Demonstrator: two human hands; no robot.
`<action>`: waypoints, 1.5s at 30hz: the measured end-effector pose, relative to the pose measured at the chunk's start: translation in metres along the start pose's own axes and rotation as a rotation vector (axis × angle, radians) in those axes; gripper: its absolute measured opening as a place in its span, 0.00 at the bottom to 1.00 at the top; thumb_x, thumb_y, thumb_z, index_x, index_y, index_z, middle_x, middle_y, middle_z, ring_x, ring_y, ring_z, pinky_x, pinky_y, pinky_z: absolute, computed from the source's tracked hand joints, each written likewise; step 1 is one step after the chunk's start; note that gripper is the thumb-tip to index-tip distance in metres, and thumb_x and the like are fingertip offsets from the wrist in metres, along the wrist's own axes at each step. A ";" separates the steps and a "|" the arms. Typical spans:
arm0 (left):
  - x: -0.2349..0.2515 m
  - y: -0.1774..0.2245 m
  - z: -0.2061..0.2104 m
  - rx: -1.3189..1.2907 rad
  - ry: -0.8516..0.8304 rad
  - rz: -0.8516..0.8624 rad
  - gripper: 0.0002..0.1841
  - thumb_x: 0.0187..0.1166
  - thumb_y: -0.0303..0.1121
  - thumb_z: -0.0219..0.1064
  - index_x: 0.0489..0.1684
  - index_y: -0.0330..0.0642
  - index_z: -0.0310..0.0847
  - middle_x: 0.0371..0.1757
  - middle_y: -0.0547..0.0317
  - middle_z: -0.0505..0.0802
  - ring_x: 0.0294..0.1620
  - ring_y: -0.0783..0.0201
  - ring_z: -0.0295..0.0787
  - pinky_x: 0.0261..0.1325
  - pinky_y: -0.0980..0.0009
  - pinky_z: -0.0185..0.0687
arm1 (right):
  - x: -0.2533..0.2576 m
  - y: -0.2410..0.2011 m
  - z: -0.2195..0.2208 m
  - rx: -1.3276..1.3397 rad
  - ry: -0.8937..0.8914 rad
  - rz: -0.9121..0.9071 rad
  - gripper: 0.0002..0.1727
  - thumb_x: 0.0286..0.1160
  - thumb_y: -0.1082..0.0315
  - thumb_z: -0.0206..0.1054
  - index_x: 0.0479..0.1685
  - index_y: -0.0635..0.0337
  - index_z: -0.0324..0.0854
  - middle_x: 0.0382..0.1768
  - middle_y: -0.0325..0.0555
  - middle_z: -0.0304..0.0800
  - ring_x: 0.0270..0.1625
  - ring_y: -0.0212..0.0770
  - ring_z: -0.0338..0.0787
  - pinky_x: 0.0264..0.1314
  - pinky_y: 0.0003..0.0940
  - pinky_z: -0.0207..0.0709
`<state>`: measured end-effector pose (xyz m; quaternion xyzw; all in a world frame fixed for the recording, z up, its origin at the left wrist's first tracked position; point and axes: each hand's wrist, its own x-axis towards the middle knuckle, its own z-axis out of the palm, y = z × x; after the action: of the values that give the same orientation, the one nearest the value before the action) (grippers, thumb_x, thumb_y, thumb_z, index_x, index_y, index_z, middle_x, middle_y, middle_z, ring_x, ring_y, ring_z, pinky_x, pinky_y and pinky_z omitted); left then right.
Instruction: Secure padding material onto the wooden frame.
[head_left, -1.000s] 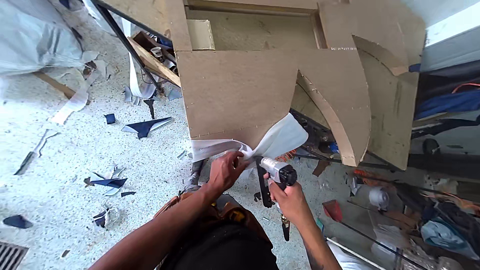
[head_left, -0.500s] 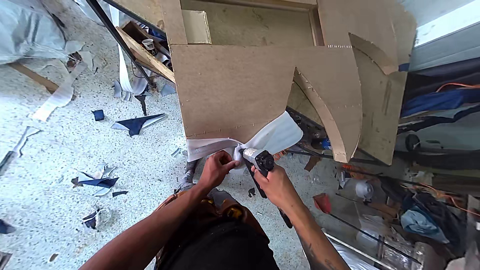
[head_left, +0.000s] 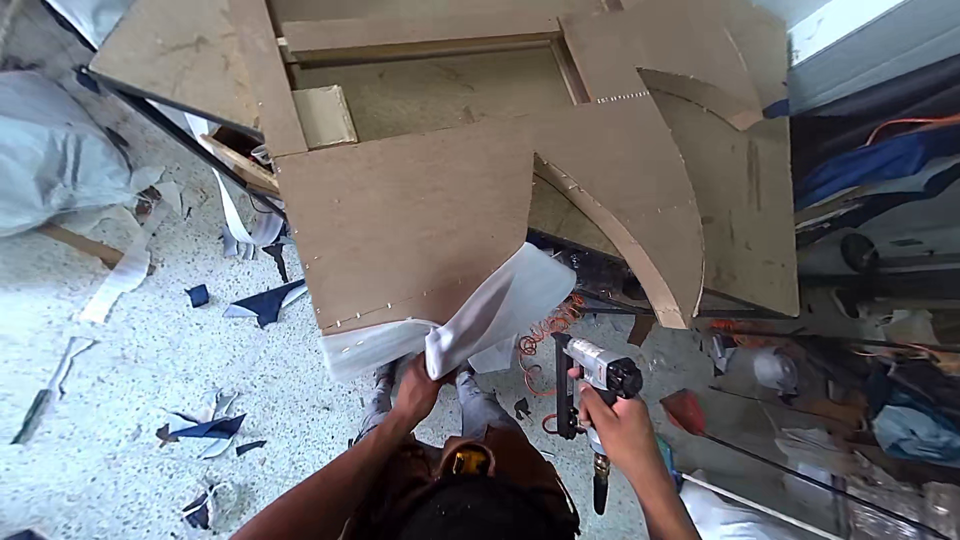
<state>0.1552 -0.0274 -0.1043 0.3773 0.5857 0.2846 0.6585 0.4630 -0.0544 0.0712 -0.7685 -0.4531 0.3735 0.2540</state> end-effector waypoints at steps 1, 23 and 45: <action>0.002 -0.006 0.006 -0.096 0.031 0.011 0.17 0.70 0.36 0.79 0.53 0.38 0.86 0.41 0.57 0.98 0.43 0.59 0.98 0.57 0.56 0.96 | 0.009 0.008 -0.009 0.036 0.018 -0.029 0.15 0.81 0.58 0.65 0.60 0.49 0.88 0.26 0.43 0.91 0.21 0.44 0.88 0.25 0.42 0.87; 0.017 0.202 0.155 0.419 0.645 0.415 0.15 0.88 0.43 0.60 0.49 0.44 0.90 0.40 0.60 0.96 0.42 0.61 0.95 0.53 0.54 0.93 | 0.337 0.144 -0.295 0.217 0.182 0.040 0.36 0.70 0.34 0.70 0.58 0.60 0.87 0.54 0.61 0.91 0.60 0.60 0.88 0.61 0.72 0.77; -0.074 0.009 0.006 -0.619 0.597 0.060 0.31 0.86 0.53 0.63 0.81 0.43 0.70 0.65 0.41 0.90 0.62 0.46 0.91 0.64 0.47 0.88 | 0.213 0.216 -0.188 0.700 0.194 0.174 0.46 0.54 0.52 0.81 0.81 0.50 0.70 0.68 0.52 0.85 0.66 0.50 0.86 0.60 0.60 0.84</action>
<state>0.1505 -0.0838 -0.0555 0.0799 0.6264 0.5626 0.5336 0.7897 0.0252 -0.0483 -0.7026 -0.2048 0.4514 0.5105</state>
